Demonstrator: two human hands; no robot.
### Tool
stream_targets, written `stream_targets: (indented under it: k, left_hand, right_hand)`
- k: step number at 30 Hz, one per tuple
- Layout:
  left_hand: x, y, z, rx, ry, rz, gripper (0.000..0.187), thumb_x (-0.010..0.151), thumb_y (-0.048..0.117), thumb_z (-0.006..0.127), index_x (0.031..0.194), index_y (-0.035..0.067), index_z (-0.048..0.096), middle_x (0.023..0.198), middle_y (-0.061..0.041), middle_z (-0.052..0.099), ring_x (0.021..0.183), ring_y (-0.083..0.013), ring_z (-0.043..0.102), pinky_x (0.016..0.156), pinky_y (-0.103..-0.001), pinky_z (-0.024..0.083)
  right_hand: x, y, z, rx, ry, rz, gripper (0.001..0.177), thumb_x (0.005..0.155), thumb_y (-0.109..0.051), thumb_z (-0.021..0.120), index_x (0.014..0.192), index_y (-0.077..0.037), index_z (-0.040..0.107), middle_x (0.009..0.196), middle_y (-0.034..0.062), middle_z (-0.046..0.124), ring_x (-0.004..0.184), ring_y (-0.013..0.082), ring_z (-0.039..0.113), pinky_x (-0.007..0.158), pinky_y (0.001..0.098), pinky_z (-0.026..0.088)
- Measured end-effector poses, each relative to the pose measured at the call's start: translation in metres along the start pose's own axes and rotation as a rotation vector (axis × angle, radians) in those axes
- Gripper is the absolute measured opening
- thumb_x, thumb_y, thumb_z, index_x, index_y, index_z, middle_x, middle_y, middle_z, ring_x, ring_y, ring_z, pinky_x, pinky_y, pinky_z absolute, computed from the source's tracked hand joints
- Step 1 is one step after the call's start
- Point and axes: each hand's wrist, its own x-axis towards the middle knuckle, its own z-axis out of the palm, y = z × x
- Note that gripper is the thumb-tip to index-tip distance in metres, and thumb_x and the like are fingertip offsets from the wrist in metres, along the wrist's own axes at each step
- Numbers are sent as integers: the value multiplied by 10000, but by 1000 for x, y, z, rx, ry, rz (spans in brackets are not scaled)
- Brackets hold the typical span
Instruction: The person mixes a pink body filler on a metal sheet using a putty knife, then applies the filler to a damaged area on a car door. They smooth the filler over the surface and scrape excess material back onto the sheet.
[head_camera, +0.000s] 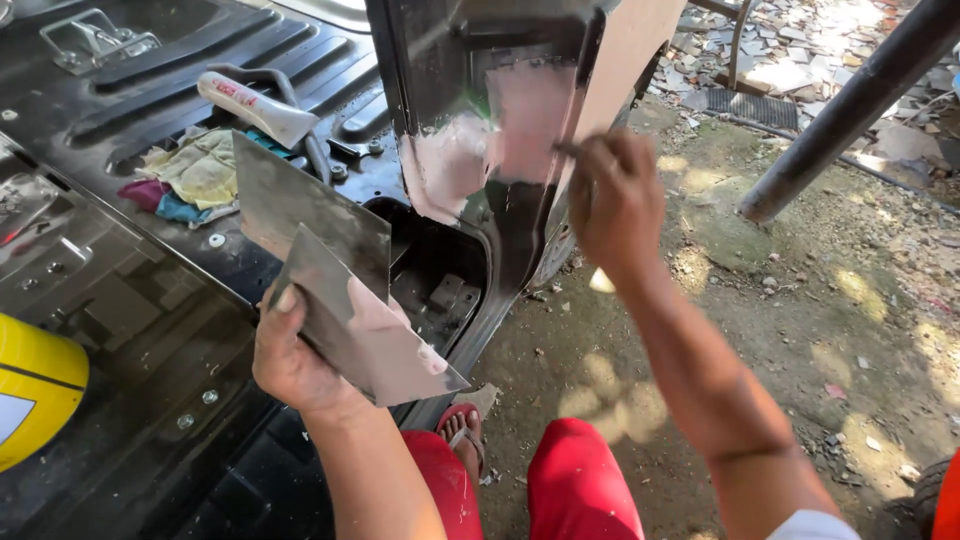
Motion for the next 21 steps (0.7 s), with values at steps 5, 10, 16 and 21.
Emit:
stream_targets:
  k: [5, 10, 16, 21]
  left_hand:
    - [-8, -2, -2, 53, 36, 10, 70, 946, -24, 525, 904, -1, 576, 778, -90, 564, 742, -147, 572, 909, -264, 460]
    - [-20, -5, -13, 108, 79, 1, 80, 952, -23, 515, 896, -4, 569, 784, -90, 554, 743, -146, 555, 909, -269, 455]
    - [-31, 4, -20, 178, 100, 19, 95, 960, -22, 500, 886, -8, 558, 791, -91, 540, 745, -146, 532, 909, -277, 447]
    - [-31, 8, -13, 230, 102, 47, 107, 966, -22, 490, 878, -11, 550, 797, -91, 530, 746, -145, 514, 909, -283, 441]
  right_hand:
    - [56, 54, 14, -557, 175, -362, 150, 933, -50, 671, 1030, -164, 681, 1012, 34, 512, 863, 218, 478, 645, 336, 394]
    - [21, 64, 37, -638, 145, -316, 146, 916, -94, 625, 1012, -195, 665, 970, 6, 492, 814, 206, 473, 629, 312, 373]
    - [-69, 70, 69, -454, 16, -142, 108, 951, -151, 614, 1024, -155, 694, 928, 50, 525, 813, 261, 525, 639, 362, 430]
    - [-94, 6, 23, 190, -205, 157, 201, 867, -24, 613, 1049, -77, 679, 950, 200, 593, 821, 472, 588, 708, 541, 490]
